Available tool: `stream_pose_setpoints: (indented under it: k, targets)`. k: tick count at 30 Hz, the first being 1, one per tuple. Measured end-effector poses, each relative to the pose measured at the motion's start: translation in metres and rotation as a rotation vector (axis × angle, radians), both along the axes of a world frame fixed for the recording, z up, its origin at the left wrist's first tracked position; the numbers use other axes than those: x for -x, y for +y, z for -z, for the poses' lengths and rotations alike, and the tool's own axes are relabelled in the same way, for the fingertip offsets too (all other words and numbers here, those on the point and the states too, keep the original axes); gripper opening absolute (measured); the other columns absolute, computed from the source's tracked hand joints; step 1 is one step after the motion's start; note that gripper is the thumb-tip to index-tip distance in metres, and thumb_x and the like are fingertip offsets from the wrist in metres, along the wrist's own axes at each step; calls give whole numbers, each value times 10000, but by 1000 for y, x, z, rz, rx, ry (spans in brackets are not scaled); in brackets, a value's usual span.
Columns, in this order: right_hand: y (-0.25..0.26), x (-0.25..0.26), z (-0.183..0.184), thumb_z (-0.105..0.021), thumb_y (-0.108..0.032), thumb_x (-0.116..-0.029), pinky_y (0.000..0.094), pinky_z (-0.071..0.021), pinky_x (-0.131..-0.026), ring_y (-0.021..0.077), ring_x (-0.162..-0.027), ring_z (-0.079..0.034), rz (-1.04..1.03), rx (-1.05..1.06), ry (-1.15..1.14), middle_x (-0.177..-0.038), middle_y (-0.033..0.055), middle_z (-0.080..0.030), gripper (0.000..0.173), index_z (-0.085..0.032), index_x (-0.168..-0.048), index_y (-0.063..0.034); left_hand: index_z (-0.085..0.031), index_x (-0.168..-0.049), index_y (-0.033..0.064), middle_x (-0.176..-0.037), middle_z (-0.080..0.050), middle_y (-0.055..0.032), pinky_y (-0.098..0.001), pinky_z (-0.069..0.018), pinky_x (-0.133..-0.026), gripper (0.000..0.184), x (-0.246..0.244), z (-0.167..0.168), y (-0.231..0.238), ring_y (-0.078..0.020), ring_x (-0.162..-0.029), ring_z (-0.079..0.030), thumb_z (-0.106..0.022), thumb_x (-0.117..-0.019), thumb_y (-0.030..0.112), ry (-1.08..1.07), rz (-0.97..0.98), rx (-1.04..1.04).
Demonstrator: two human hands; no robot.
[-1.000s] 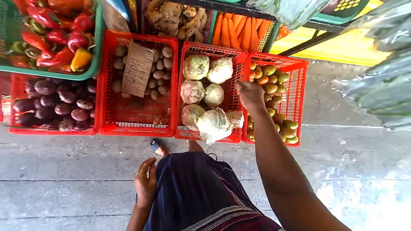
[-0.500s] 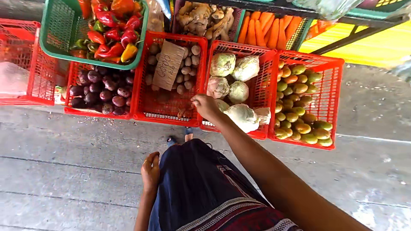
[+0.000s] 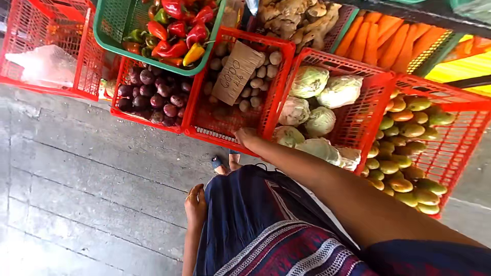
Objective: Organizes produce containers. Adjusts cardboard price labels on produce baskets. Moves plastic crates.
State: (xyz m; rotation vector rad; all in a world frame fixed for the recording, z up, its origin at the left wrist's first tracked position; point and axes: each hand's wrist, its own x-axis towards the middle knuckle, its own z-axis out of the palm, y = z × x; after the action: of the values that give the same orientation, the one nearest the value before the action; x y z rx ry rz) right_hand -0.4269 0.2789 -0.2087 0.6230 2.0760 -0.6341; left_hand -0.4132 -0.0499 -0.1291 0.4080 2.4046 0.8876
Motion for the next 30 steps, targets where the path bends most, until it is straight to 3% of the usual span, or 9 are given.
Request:
stream_pose_setpoints:
  k: [5, 10, 13, 17, 19, 23, 25, 27, 30]
  targets:
    - [50, 0, 20, -749, -180, -931, 654, -477, -1011, 435, -1169, -639, -243, 134, 71, -1206, 225, -693, 365, -692, -1270, -57, -719, -1128, -59, -1059, -745, -199, -463, -575, -939, 250, 6, 6, 2, -300, -993, -734, -561, -981, 66, 34, 93, -10]
    - [72, 16, 1, -753, -1, -863, 643, -453, -1040, 466, -1288, -561, -362, 227, -124, -1397, 260, -587, 787, -433, -1570, -132, -721, -1109, -69, -1052, -744, -209, -464, -579, -929, 238, 14, 9, -6, -313, -984, -737, -569, -971, 53, 35, 114, 22]
    - [65, 6, 15, -801, 5, -783, 667, -448, -1043, 485, -1262, -571, -401, 173, -59, -1370, 259, -604, 956, -362, -1610, -189, -719, -1126, -57, -1071, -741, -201, -462, -573, -940, 240, 23, 10, -15, -302, -1002, -730, -568, -977, 55, -10, 126, 46]
    - [43, -3, 16, -672, -71, -955, 631, -457, -1058, 446, -1211, -619, -316, 66, 29, -1298, 215, -663, 593, -531, -1513, -211, -716, -1140, -55, -1083, -738, -202, -477, -567, -951, 243, 45, 17, -30, -307, -1013, -727, -575, -982, 64, -55, 190, 48]
    - [41, 0, 19, -676, -102, -962, 646, -451, -1056, 452, -1225, -609, -258, 47, 19, -1315, 226, -652, 543, -566, -1486, -199, -713, -1142, -57, -1088, -737, -208, -488, -562, -957, 245, 61, 21, -42, -322, -1023, -725, -571, -983, 64, -68, 221, 44]
    - [55, -3, 37, -776, -18, -830, 653, -427, -1084, 458, -1278, -570, 94, 85, 175, -1342, 273, -619, 574, -623, -1383, -35, -715, -1139, -56, -1087, -735, -215, -503, -561, -957, 243, 104, 26, -69, -336, -1027, -723, -570, -983, 63, -55, 308, 2]
    - [54, 8, 15, -768, 86, -778, 607, -483, -1049, 411, -1226, -614, 417, 170, 314, -1315, 268, -632, 593, -615, -1345, 6, -719, -1132, -49, -1078, -740, -201, -488, -569, -950, 239, 131, 25, -74, -315, -1020, -727, -574, -981, 66, -32, 348, -56]
    - [38, 14, -18, -638, 83, -903, 493, -575, -941, 313, -1075, -675, 821, 442, 446, -1266, 227, -636, 472, -551, -1362, 18, -711, -1154, -43, -1110, -734, -191, -469, -560, -978, 251, 160, 19, -66, -293, -1057, -716, -563, -999, 89, -68, 406, -124]
    - [12, 18, -57, -440, -188, -1067, 360, -597, -795, 171, -866, -672, 1173, 815, 586, -1040, 59, -657, 346, -503, -1392, -89, -712, -1172, -20, -1138, -735, -163, -421, -556, -998, 271, 197, 5, -24, -242, -1080, -710, -544, -1013, 121, -83, 523, -267]
